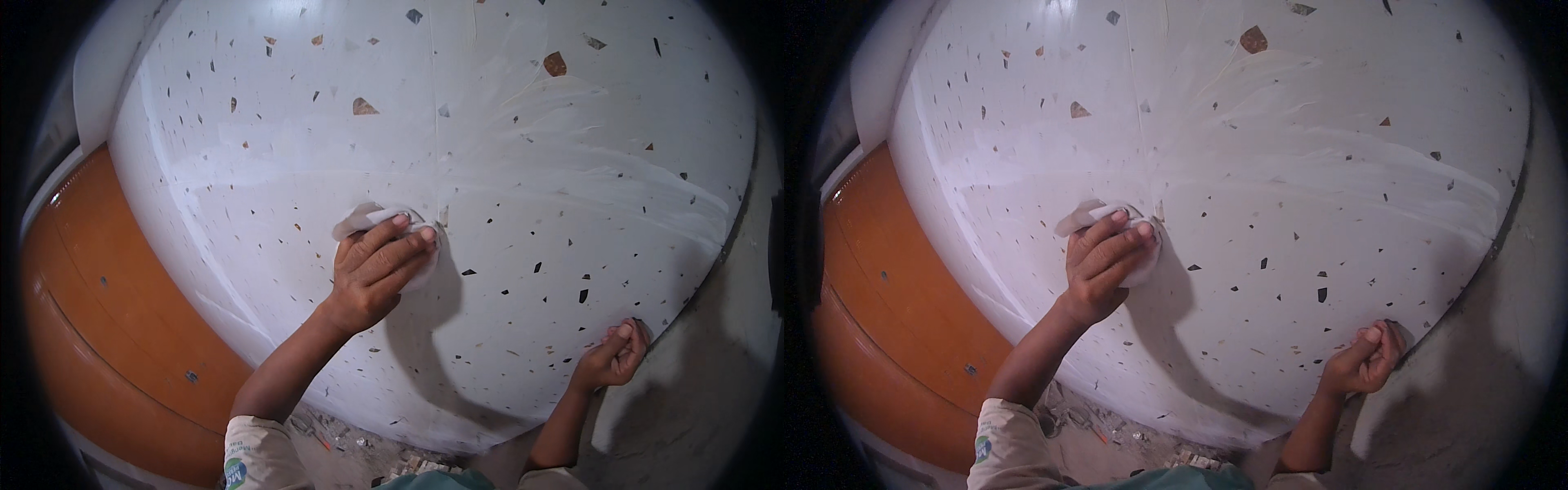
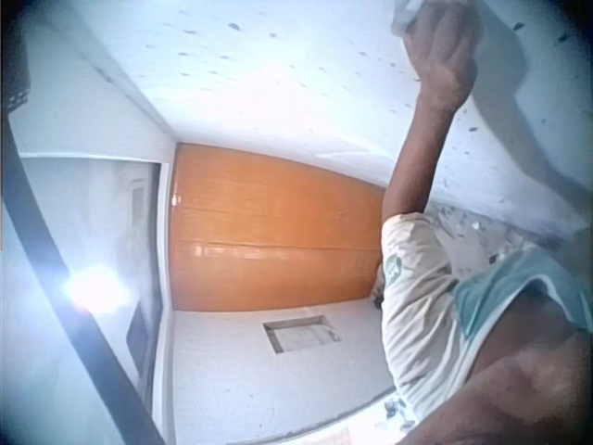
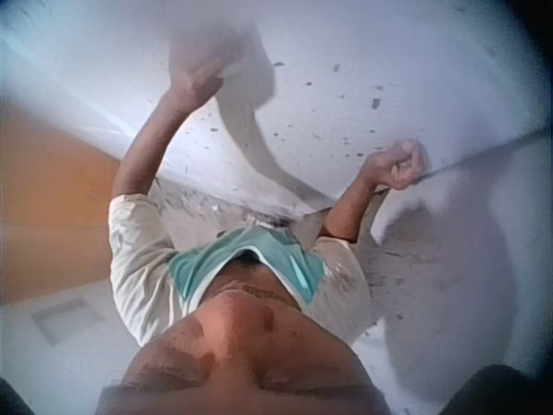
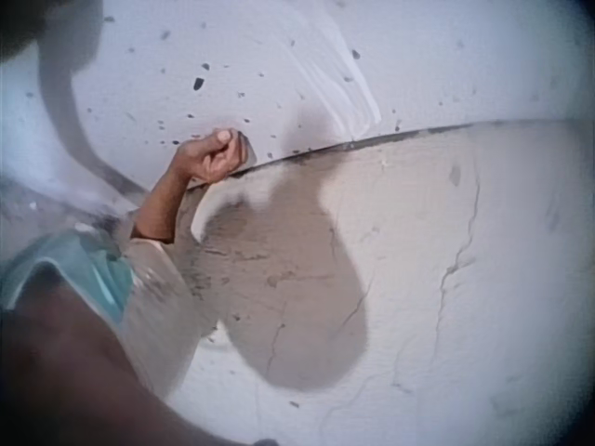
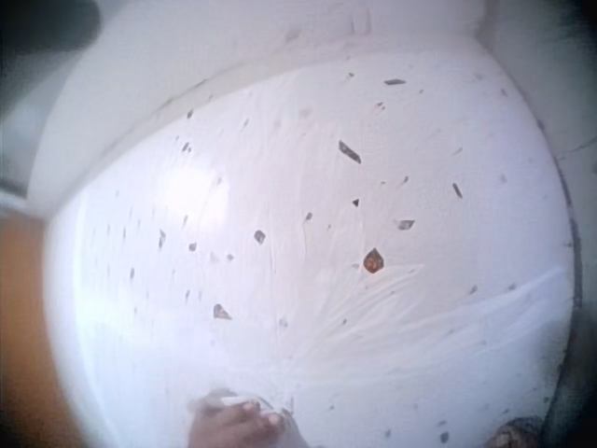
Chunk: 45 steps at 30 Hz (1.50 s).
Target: The person scoops white plaster from a bucket using a trowel and applies it to the upper section of a white terrazzo wall. After applying the plaster, the person uses a white cloth to wipe and smooth the surface, cleaning off excess material.
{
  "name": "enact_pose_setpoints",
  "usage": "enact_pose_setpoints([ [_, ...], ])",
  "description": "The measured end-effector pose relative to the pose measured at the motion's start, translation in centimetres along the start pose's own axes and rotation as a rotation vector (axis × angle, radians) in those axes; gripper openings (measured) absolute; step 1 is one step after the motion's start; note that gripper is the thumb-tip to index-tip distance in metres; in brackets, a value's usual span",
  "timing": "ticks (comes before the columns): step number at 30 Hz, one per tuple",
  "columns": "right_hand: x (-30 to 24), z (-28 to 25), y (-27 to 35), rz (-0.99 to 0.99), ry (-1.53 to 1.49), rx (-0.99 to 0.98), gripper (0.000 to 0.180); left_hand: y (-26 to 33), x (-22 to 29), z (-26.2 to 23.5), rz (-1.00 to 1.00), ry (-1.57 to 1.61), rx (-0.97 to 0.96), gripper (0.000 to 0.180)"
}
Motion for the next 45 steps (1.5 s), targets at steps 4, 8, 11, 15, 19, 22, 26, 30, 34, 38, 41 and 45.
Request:
enact_pose_setpoints([
  [4,0.1,-0.1,0.1,0.006,-0.006,-0.01,0.013,1.3,0.6,0.4,-0.025,0.014,-0.02,0.02],
  [8,0.2,0.0,0.1,-0.008,-0.026,-0.006,0.013,2.5,1.0,0.7,-0.052,0.04,-0.016,0.02],
  [11,0.3,0.0,0.1,-0.018,-0.031,-0.011,0.014,3.7,1.6,0.9,-0.064,0.044,-0.022,0.018],
  [15,0.3,0.0,0.0,0.002,-0.044,-0.023,0.015,5.2,2.4,1.3,-0.086,0.049,-0.062,0.016],
  [19,0.7,0.0,0.2,0.02,-0.021,-0.014,0.017,7.4,3.1,1.8,-0.1,0.054,-0.103,0.016],
  [22,0.9,-0.1,0.4,0.066,-0.025,-0.001,0.019,9.2,3.7,2.1,-0.119,0.073,-0.129,0.018],
  [26,1.0,-0.1,0.3,0.04,-0.045,-0.021,0.021,11.4,4.5,2.5,-0.137,0.116,-0.137,0.02],
  [30,0.7,0.0,0.3,0.05,0.001,-0.026,0.023,13.6,5.3,3.1,-0.154,0.153,-0.146,0.022],
  [34,0.4,-0.1,0.3,0.04,0.036,-0.021,0.023,15.8,6.3,3.6,-0.152,0.143,-0.157,0.025],
  [38,0.3,0.0,0.3,0.069,0.009,0.002,0.025,18.1,7.1,4.1,-0.165,0.151,-0.209,0.027],
  [41,0.3,-0.1,0.3,0.057,0.063,-0.013,0.026,19.5,7.8,4.3,-0.181,0.158,-0.234,0.029],
  [45,0.4,-0.5,0.0,-0.051,0.213,-0.034,0.026,21.8,9.0,4.8,-0.217,0.168,-0.302,0.031],
])
Point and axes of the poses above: each hand's wrist, its own y-axis away from the middle knuckle, its own z-axis out of the palm, x = y × z, the point moved 6 cm from there along -y, towards the middle knuckle, and after that the axes turned 8 degrees about y, right-handed, at the moved point
